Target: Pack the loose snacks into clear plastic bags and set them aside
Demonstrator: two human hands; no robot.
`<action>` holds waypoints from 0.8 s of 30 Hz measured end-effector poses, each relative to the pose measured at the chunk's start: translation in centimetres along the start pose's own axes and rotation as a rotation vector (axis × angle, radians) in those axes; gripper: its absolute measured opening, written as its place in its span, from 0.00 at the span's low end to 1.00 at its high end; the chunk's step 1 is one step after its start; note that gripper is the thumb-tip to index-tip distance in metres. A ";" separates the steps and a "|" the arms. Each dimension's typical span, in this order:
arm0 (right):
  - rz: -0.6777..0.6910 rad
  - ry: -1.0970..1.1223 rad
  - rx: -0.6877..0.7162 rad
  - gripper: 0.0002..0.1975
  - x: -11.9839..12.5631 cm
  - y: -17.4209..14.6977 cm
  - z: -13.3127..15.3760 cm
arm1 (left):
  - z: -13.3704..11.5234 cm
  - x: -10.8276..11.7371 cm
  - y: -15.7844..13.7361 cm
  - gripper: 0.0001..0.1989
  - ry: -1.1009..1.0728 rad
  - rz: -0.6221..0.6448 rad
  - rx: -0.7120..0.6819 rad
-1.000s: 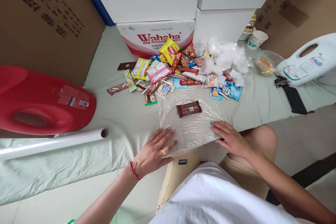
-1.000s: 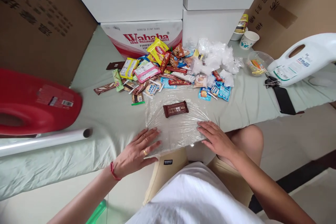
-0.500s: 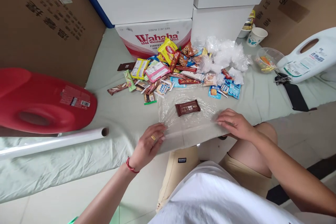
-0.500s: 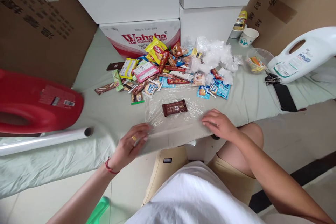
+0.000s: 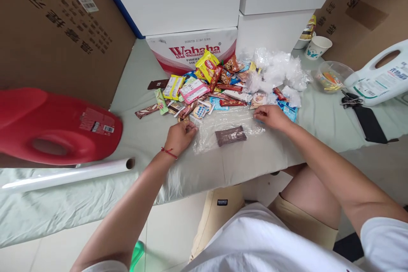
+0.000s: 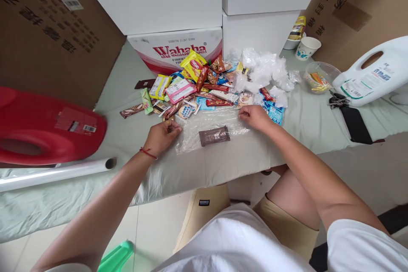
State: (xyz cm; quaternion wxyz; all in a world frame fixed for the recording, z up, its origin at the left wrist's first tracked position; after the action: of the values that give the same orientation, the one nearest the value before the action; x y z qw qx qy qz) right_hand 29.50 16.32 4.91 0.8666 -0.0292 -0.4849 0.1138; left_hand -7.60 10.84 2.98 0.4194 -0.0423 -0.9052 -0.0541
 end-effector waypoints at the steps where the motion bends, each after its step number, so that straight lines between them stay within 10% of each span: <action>1: -0.023 -0.096 0.004 0.12 0.1 0.0 0.3 | 0.2 0.2 0.3 0.10 0.038 -0.026 -0.012; 9: -0.220 -0.273 0.257 0.16 2.0 0.5 6.6 | -3.9 4.5 -3.0 0.10 0.254 -0.649 -0.317; 14: 0.077 -0.299 0.442 0.15 -2.2 3.9 10.5 | -11.0 -1.0 -5.1 0.17 0.063 -0.224 -0.649; 19: 0.134 -0.465 0.424 0.14 -5.2 6.3 11.4 | -11.8 -6.9 -4.5 0.23 0.239 0.051 -0.519; 24: 0.216 -0.444 0.377 0.09 -5.9 7.5 10.9 | -11.0 -8.0 -4.8 0.23 0.281 0.093 -0.483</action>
State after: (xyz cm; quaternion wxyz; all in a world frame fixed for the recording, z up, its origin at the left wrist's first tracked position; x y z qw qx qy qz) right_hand 16.02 21.62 4.57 0.7125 0.1064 -0.6269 0.2967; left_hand 5.27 4.36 3.65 0.5208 -0.1747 -0.7960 -0.2542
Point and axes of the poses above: each hand's wrist, its own y-axis towards the middle knuckle, its own x-axis out of the back of the hand, z = x × y, the point moved 4 cm from there along y, towards the middle knuckle, and after that the axes turned 11 degrees about -x, right-handed, at the moved point
